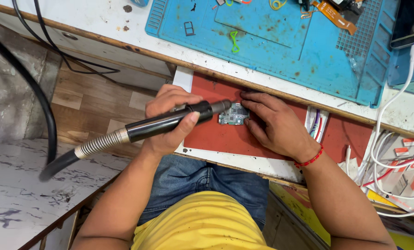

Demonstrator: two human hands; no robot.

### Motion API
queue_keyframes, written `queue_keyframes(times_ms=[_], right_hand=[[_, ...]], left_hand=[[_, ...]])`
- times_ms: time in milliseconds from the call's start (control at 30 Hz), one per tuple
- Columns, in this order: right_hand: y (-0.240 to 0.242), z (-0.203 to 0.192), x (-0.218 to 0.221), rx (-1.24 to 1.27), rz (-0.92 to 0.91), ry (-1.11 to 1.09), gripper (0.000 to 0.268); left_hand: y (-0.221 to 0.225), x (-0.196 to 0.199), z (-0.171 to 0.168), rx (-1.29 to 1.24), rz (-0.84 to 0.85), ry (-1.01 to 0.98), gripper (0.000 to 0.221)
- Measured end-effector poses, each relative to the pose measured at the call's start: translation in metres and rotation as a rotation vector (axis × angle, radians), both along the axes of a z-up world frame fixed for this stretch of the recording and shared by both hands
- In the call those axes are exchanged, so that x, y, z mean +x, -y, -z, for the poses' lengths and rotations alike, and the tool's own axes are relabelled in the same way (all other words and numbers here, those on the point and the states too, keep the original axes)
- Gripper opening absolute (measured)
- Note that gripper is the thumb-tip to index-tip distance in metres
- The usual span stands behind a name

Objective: The person uses a hot air gun to heat a small circuit board placed on a red mat. They then use a small brush to clean or apply flux to the board's surface.

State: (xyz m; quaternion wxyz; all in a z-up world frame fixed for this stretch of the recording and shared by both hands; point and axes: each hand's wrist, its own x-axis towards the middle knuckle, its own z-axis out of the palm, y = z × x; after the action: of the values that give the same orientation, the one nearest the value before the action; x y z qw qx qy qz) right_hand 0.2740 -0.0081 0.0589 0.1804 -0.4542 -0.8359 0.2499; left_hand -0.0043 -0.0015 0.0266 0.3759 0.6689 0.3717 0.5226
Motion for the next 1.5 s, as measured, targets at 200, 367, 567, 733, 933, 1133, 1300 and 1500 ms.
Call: queue_keyframes(times_ms=[200,367,567,733,933,1133,1300,1500], right_hand=[[0.0010,-0.0002,0.0015,0.000,0.009,-0.015,0.042],[0.0005,0.0002,0.0029,0.024,0.003,-0.002,0.040],[-0.0006,0.0010,0.0044,0.025,0.001,-0.007,0.040],[0.0048,0.0054,0.0059,-0.012,0.021,-0.018,0.041],[0.0012,0.0014,0.0045,-0.027,0.040,-0.017,0.043],[-0.0003,0.0041,0.0049,-0.009,0.026,-0.040,0.041],[-0.0011,0.0049,0.0061,-0.027,0.029,-0.048,0.041],[-0.0007,-0.0001,0.0043,-0.026,0.033,-0.018,0.042]], left_hand=[[0.0008,0.0035,0.0037,0.017,0.027,-0.030,0.027],[-0.0011,0.0038,0.0044,0.055,0.115,-0.019,0.029],[-0.0024,0.0001,-0.0023,0.037,0.127,-0.007,0.027],[0.0034,-0.0002,0.0009,-0.037,0.071,0.034,0.023],[0.0000,0.0028,-0.0004,0.015,0.069,0.006,0.023],[-0.0006,0.0042,-0.0026,0.025,0.088,-0.002,0.025],[-0.0025,0.0027,-0.0022,0.035,0.160,0.030,0.026],[-0.0019,0.0020,-0.0025,-0.005,0.094,0.003,0.024]])
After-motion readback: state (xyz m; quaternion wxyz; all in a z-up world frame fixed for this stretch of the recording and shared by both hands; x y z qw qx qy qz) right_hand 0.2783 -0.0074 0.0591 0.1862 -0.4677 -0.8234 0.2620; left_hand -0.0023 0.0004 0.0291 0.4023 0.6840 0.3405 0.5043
